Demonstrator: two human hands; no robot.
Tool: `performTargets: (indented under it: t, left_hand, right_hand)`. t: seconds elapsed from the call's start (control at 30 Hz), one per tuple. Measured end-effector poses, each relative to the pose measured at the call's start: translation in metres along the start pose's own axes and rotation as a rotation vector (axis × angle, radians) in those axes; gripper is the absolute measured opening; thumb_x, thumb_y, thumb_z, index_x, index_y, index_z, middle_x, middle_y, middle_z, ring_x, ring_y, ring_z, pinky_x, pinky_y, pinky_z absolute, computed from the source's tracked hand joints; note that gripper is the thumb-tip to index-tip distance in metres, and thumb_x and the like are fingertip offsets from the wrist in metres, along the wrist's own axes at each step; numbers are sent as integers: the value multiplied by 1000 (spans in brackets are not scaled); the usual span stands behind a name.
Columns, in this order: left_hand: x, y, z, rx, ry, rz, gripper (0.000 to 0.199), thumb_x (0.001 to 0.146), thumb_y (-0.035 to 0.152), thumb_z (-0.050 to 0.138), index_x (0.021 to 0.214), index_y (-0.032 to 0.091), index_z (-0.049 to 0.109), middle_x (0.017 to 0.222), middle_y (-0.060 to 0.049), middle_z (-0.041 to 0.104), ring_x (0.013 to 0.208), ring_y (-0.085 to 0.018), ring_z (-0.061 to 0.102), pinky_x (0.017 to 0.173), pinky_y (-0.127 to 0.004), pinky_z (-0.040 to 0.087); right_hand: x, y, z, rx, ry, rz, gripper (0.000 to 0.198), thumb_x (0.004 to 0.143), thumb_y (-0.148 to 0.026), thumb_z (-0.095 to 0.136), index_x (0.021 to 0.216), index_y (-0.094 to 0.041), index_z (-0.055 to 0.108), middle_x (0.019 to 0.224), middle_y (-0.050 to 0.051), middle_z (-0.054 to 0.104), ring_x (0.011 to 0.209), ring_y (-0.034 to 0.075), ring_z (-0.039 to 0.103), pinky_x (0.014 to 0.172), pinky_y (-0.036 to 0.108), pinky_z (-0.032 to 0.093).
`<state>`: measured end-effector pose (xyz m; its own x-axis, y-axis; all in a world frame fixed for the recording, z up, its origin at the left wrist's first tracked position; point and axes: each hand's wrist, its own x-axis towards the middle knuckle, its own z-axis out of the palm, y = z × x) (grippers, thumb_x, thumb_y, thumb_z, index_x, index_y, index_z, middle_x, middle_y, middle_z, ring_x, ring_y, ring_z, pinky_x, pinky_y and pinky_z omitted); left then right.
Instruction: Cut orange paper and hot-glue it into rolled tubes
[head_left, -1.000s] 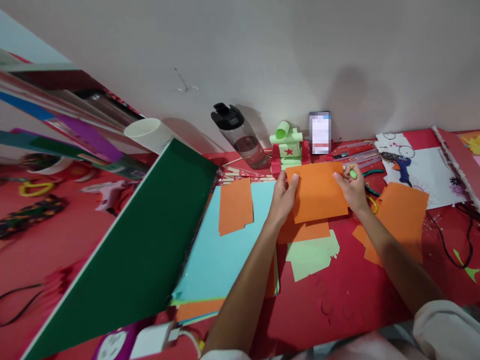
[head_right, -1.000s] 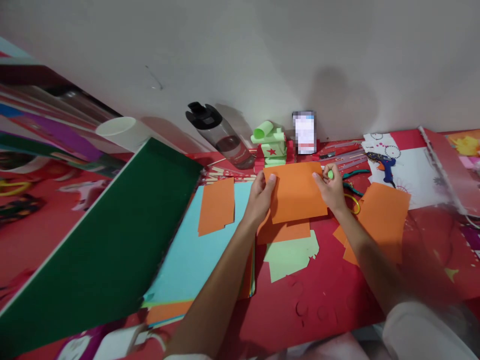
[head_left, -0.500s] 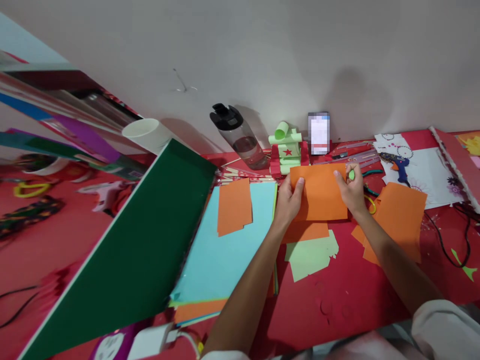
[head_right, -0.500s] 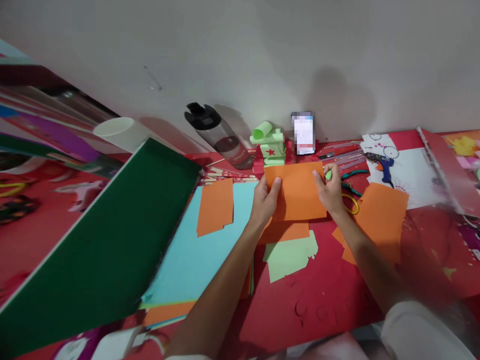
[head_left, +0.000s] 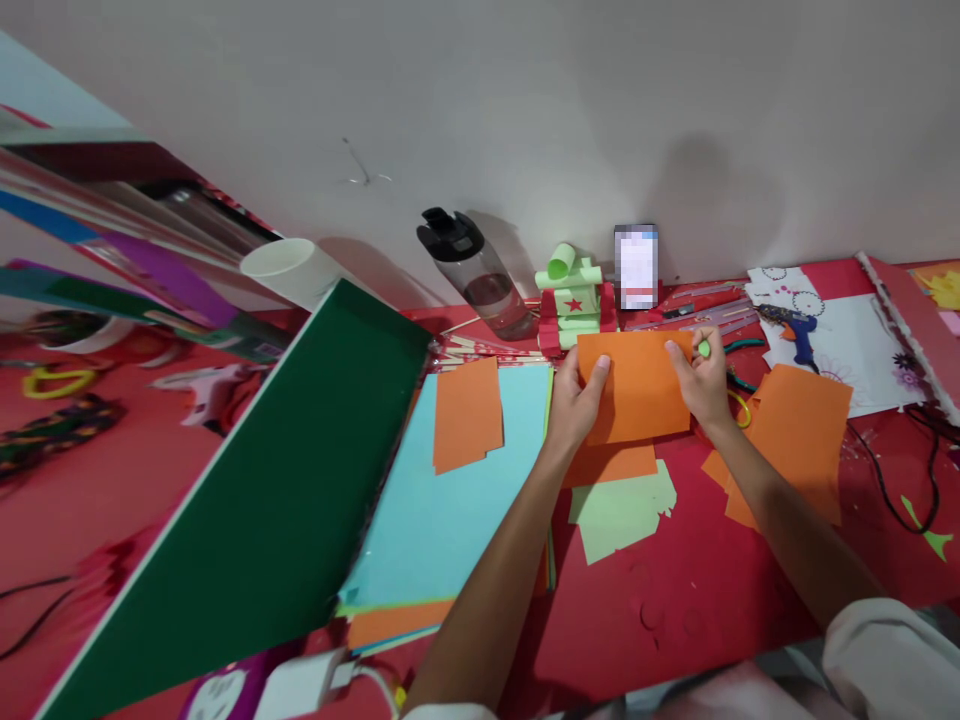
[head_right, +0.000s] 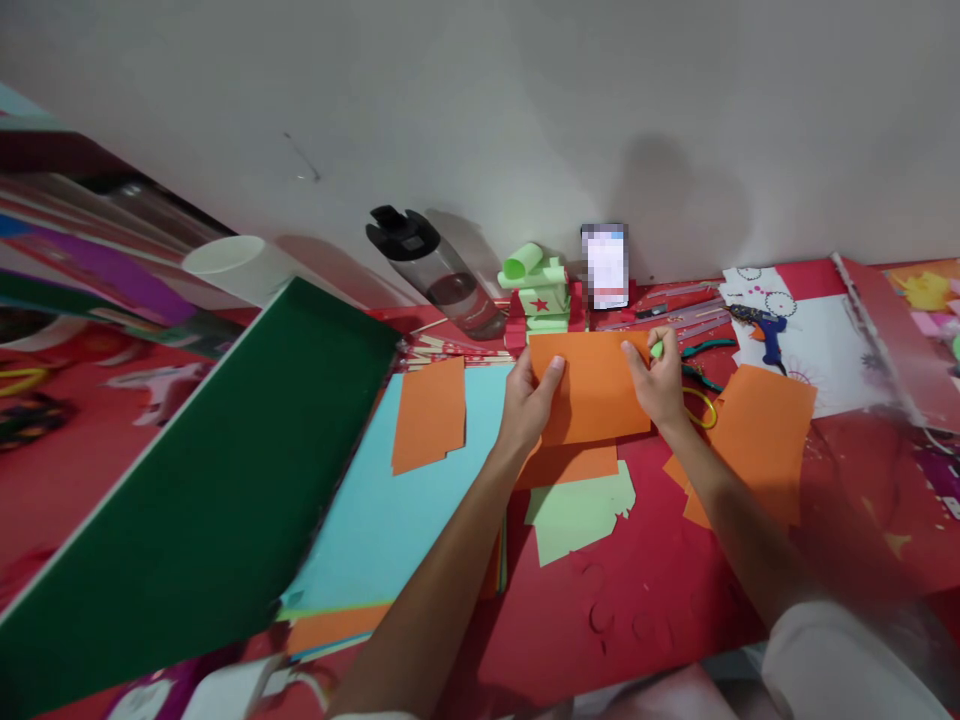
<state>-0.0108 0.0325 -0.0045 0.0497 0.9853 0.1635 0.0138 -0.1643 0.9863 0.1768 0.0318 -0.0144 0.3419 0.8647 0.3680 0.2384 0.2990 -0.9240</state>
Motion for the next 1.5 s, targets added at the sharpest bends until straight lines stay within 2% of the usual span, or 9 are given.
performTargets:
  t: [0.1, 0.27, 0.63, 0.73, 0.83, 1.0, 1.1, 1.3, 1.5]
  left_hand:
    - [0, -1, 0, -11, 13, 8, 32, 98, 47, 62, 115, 20, 65, 114, -9, 75, 104, -24, 71, 86, -33, 58]
    - [1, -4, -1, 37, 44, 7, 39, 97, 55, 62, 107, 18, 67, 100, -7, 74, 96, -23, 71, 78, -30, 58]
    - [1, -6, 0, 12, 43, 13, 37, 97, 51, 63, 114, 19, 65, 108, -9, 74, 99, -24, 71, 83, -33, 57]
    - [1, -8, 0, 12, 26, 28, 36, 97, 51, 62, 114, 19, 64, 108, -8, 73, 98, -23, 70, 85, -33, 56]
    - [1, -8, 1, 39, 16, 49, 35, 98, 53, 61, 107, 20, 63, 103, -7, 72, 94, -21, 69, 84, -32, 55]
    - [1, -4, -1, 128, 46, 53, 34, 97, 55, 61, 98, 21, 60, 89, -3, 66, 82, -18, 64, 74, -29, 53]
    - [1, -6, -1, 117, 40, 59, 34, 97, 54, 61, 98, 21, 61, 85, -1, 63, 77, -17, 60, 71, -28, 51]
    - [2, -9, -2, 110, 41, 22, 34, 98, 53, 61, 100, 20, 63, 88, -2, 66, 74, -16, 60, 67, -26, 48]
    - [2, -9, -1, -24, -9, -15, 41, 96, 56, 62, 116, 20, 65, 108, -9, 75, 93, -23, 71, 82, -33, 57]
  right_hand:
    - [0, 0, 0, -5, 3, 8, 36, 90, -45, 67, 90, -26, 36, 87, -2, 32, 71, 15, 33, 63, 29, 35]
    - [-1, -1, 1, 10, 20, -5, 38, 90, -47, 68, 91, -26, 36, 87, -2, 33, 72, 14, 33, 64, 28, 34]
    - [0, -5, 3, 88, 46, 16, 42, 88, -46, 70, 89, -27, 33, 84, -4, 31, 68, 13, 32, 63, 28, 35]
    - [-1, -7, 3, 24, 63, 4, 39, 88, -44, 70, 91, -26, 35, 87, -3, 33, 72, 13, 33, 68, 29, 37]
    - [-2, -8, 3, -40, 78, -20, 35, 88, -40, 69, 93, -26, 38, 90, -2, 35, 77, 14, 35, 75, 30, 39]
    - [-2, -4, 3, 9, 48, 14, 35, 90, -40, 67, 93, -26, 35, 89, -2, 33, 69, 13, 32, 65, 29, 35]
    - [-2, -3, 3, -7, 47, 8, 35, 90, -41, 66, 94, -26, 36, 89, -2, 32, 70, 13, 32, 65, 29, 36]
    - [-2, -3, 3, -34, 48, 15, 36, 88, -42, 66, 94, -26, 35, 89, -2, 32, 75, 15, 36, 68, 30, 38]
    - [-2, -4, 3, -49, 32, 13, 37, 86, -42, 69, 95, -26, 36, 91, -1, 33, 81, 17, 40, 71, 31, 40]
